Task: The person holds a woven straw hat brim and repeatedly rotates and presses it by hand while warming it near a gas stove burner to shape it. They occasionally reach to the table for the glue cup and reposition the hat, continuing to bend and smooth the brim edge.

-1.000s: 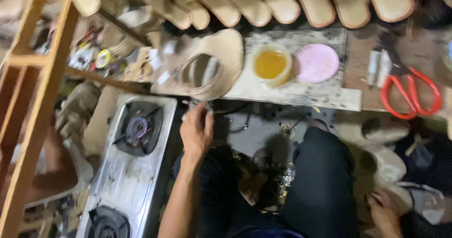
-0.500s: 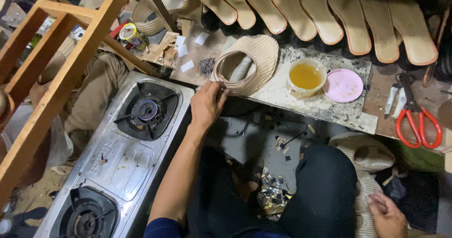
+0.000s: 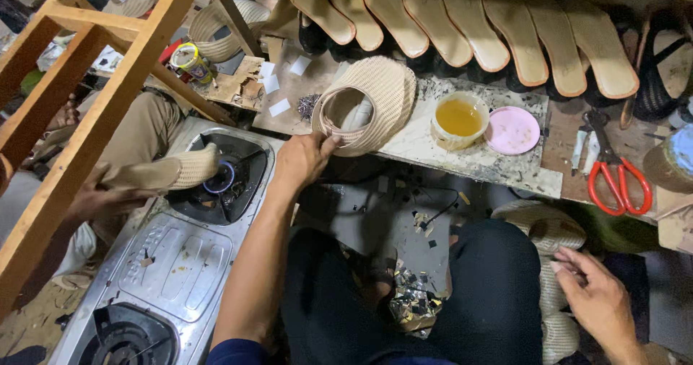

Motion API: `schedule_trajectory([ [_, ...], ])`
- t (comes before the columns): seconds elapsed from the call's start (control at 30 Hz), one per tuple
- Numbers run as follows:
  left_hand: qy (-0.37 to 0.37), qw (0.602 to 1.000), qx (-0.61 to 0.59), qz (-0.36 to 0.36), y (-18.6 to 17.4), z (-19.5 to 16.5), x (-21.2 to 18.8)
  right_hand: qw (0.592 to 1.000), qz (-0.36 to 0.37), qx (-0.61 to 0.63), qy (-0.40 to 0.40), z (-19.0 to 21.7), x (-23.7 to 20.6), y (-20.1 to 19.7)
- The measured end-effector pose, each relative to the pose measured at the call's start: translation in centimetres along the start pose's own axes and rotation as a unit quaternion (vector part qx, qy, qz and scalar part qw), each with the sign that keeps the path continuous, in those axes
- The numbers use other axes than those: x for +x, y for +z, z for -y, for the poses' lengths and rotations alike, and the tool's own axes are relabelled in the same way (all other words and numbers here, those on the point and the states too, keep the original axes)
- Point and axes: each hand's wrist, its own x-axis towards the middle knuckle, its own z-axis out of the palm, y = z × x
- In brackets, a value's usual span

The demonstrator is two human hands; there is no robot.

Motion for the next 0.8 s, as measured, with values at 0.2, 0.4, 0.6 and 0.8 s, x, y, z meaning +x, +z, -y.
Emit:
schedule_trajectory([
  [0.2, -0.091, 0.922, -0.292, -0.24, -1.4, 1.2, -2.6, 0.998, -0.014, -0.015, -0.063, 3.3, 0.6, -1.1],
  [0.4, -0.109, 0.759, -0.609, -0.202, 1.8, 1.4, -9.2, 0.984, 0.002, 0.026, -0.174, 8.8, 2.3, -1.2],
  [0.6, -0.19, 0.661, -0.721, 0.085, 10.2, -3.9, -16.9, 0.944, -0.023, -0.006, -0.328, 14.5, 9.6, 1.3],
  [0.8, -0.208, 0.6, -0.742, 0.213, 12.3, -8.2, -21.2, 0.895, -0.072, -0.17, -0.405, 18.5, 17.3, 4.7],
])
